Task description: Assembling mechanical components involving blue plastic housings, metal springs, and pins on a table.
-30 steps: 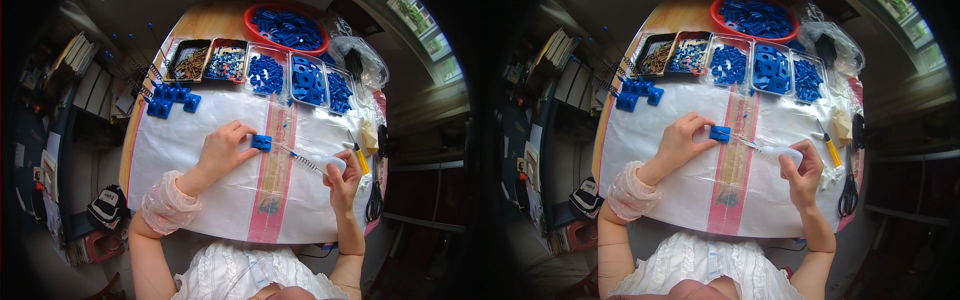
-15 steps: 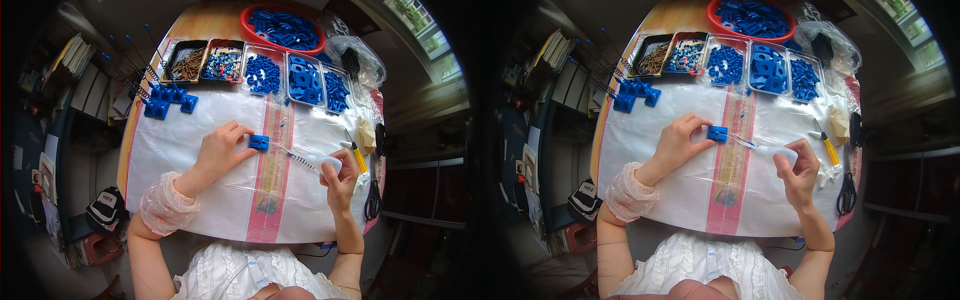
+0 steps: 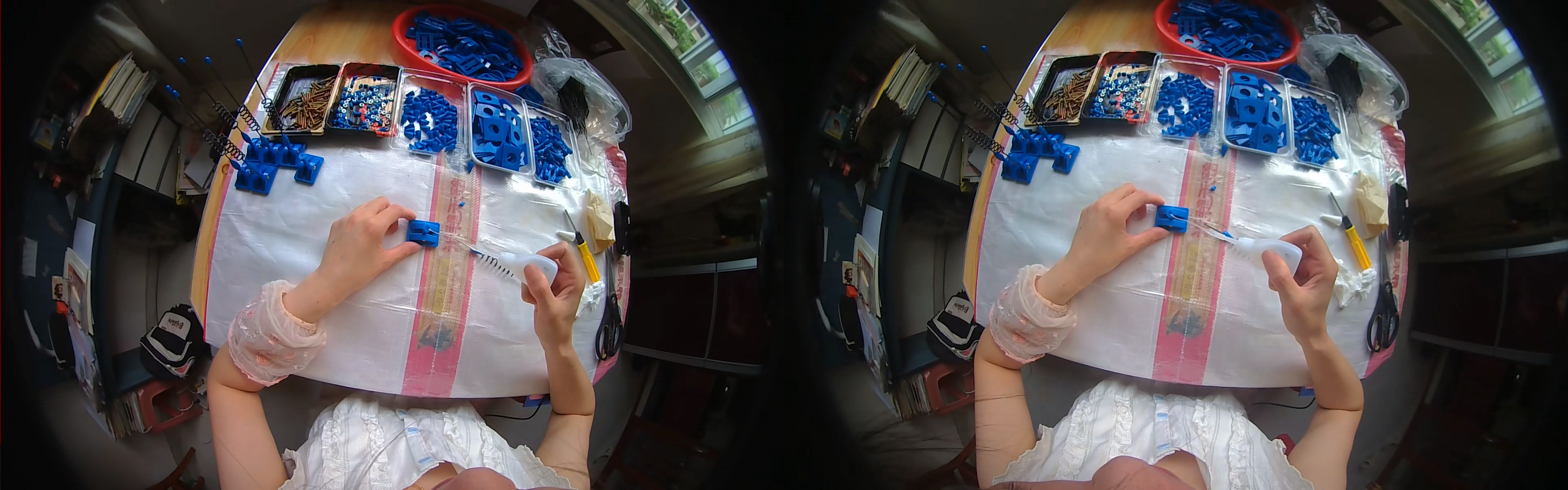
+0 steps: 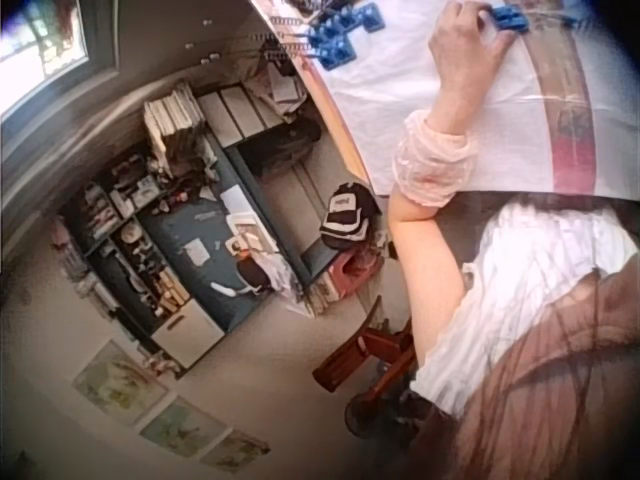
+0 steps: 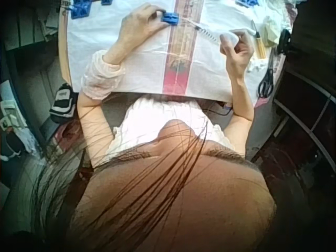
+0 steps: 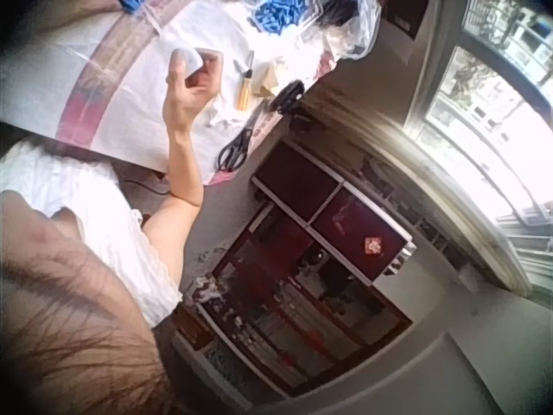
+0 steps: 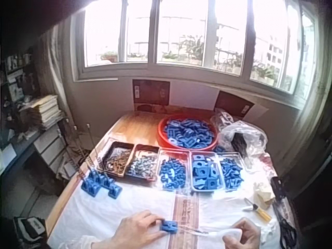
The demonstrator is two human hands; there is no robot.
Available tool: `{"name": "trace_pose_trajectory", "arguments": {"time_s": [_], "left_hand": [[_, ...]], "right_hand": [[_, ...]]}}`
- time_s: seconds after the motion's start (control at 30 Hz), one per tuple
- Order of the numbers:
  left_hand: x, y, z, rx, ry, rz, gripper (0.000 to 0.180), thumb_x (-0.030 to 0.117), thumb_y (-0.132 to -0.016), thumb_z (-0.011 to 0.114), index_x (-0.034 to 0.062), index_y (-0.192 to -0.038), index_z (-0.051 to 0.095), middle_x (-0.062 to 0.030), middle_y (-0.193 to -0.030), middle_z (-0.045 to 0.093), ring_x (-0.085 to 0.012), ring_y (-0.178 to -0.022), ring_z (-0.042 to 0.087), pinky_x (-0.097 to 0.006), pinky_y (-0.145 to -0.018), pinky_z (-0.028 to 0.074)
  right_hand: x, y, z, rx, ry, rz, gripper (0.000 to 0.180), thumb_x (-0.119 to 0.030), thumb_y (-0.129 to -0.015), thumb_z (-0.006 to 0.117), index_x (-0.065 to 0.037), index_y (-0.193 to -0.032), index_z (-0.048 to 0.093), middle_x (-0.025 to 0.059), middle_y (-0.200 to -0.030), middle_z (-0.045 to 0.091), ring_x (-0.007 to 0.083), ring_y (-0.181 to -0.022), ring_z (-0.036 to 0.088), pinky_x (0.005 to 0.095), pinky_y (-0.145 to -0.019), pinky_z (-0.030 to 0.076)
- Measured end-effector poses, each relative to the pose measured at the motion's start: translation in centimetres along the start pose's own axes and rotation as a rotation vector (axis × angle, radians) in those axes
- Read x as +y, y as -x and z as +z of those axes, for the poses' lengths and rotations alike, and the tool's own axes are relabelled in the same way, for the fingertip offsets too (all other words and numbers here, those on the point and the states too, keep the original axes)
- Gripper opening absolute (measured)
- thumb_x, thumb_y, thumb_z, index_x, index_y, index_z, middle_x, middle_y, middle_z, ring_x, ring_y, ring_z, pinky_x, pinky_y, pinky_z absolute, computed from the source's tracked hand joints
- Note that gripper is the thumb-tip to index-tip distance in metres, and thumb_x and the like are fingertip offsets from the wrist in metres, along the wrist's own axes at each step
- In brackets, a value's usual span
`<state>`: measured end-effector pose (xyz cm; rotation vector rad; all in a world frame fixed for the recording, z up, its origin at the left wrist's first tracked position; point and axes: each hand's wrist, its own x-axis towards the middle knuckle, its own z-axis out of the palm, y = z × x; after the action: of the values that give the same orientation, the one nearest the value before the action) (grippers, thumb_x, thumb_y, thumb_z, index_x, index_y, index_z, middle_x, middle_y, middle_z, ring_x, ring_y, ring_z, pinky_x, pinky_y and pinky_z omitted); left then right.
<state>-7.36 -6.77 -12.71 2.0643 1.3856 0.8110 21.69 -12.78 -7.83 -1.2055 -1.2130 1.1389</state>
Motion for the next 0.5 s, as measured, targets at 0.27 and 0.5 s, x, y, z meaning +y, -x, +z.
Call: {"name": "trace_pose_trajectory", "arguments": {"time_s": [0.27, 0.5], "left_hand": [[-0.05, 0.02, -0.05, 0.0, -0.003, 0.001, 0.036, 0.019, -0.078, 0.09, 0.0104, -0.109, 0.075, -0.0042, -0.091, 0.066, -0.0178, -0.08, 0.068, -0.031, -0.073, 0.056], [-0.11, 0.04, -0.02, 0.0, 0.005, -0.001, 0.035, 0.019, -0.078, 0.089, 0.0104, -0.109, 0.075, -0.004, -0.091, 0.066, -0.0179, -0.082, 0.068, -0.032, -0.074, 0.056]], "right_hand": [[0.1, -0.08, 0.07, -0.001, -0.023, 0.012, 0.017, -0.006, -0.095, 0.073, -0.004, -0.099, 0.057, -0.0011, -0.078, 0.06, 0.0018, -0.061, 0.051, 0.0194, -0.051, 0.039], [0.3, -0.15, 0.06, 0.003, -0.04, 0.015, 0.017, -0.005, -0.095, 0.073, -0.004, -0.099, 0.056, -0.001, -0.079, 0.06, 0.0018, -0.06, 0.051, 0.0197, -0.05, 0.039]]}}
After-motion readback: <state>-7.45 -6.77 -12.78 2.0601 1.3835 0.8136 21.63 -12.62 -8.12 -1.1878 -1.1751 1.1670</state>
